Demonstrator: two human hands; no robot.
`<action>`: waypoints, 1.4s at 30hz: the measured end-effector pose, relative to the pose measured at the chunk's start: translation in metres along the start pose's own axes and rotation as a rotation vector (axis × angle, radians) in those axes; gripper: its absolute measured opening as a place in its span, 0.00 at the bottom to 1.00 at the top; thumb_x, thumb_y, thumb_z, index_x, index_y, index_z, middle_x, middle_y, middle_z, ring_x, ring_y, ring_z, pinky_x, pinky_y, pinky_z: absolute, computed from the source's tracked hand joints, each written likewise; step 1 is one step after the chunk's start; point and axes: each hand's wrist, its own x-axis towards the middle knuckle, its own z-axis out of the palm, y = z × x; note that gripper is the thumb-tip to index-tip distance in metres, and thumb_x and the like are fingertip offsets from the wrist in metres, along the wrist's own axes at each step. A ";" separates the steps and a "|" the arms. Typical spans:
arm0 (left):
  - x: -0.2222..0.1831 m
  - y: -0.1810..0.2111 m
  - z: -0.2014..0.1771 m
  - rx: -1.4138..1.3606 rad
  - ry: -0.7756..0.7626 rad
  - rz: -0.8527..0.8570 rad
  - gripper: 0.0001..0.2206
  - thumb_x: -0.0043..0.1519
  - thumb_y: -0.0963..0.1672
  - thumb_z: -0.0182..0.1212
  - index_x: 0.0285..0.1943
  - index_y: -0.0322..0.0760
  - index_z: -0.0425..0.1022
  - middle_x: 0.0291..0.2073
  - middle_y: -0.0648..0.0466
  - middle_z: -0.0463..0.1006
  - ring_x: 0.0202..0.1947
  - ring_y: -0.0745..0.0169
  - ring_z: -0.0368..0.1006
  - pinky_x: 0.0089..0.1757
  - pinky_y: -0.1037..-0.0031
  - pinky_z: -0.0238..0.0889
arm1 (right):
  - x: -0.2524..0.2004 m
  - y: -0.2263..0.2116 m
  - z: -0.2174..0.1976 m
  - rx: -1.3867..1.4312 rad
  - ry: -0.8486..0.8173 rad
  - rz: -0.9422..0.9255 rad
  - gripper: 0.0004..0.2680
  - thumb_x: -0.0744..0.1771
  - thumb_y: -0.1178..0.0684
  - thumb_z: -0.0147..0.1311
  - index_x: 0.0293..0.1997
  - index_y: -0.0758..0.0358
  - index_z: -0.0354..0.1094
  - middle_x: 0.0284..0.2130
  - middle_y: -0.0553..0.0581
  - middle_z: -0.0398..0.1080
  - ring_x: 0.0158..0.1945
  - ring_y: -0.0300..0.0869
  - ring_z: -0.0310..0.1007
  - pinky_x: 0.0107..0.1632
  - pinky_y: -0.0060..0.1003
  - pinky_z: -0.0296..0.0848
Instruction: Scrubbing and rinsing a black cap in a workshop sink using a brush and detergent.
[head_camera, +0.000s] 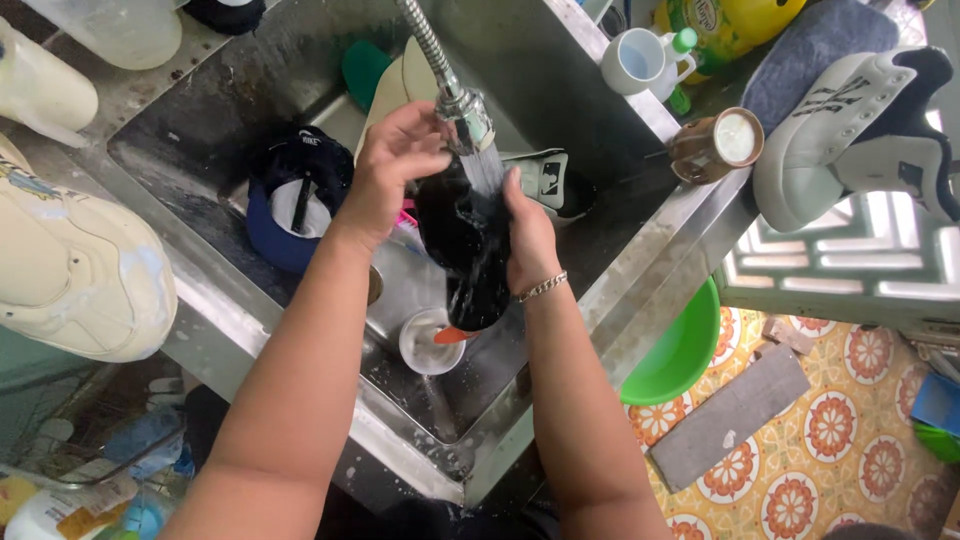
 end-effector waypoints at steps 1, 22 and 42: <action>0.002 -0.008 -0.007 0.001 0.002 -0.001 0.07 0.67 0.43 0.59 0.49 0.34 0.74 0.44 0.57 0.79 0.49 0.71 0.74 0.54 0.80 0.63 | 0.002 0.000 0.001 0.000 -0.002 0.002 0.21 0.71 0.37 0.45 0.52 0.72 0.71 0.45 0.62 0.76 0.45 0.45 0.76 0.49 0.41 0.75; 0.029 -0.126 -0.079 -0.027 0.360 -0.729 0.19 0.63 0.54 0.49 0.47 0.44 0.81 0.40 0.57 0.82 0.39 0.64 0.75 0.39 0.72 0.65 | 0.045 0.005 -0.004 0.178 -0.156 0.157 0.24 0.70 0.32 0.43 0.58 0.67 0.70 0.51 0.60 0.76 0.52 0.50 0.77 0.59 0.48 0.73; 0.032 -0.121 -0.117 -0.528 0.475 -0.691 0.32 0.61 0.62 0.51 0.59 0.35 0.75 0.51 0.45 0.82 0.53 0.47 0.77 0.53 0.57 0.70 | 0.155 0.057 -0.064 0.001 0.017 -0.078 0.04 0.69 0.55 0.53 0.43 0.63 0.69 0.33 0.52 0.75 0.35 0.40 0.76 0.40 0.37 0.77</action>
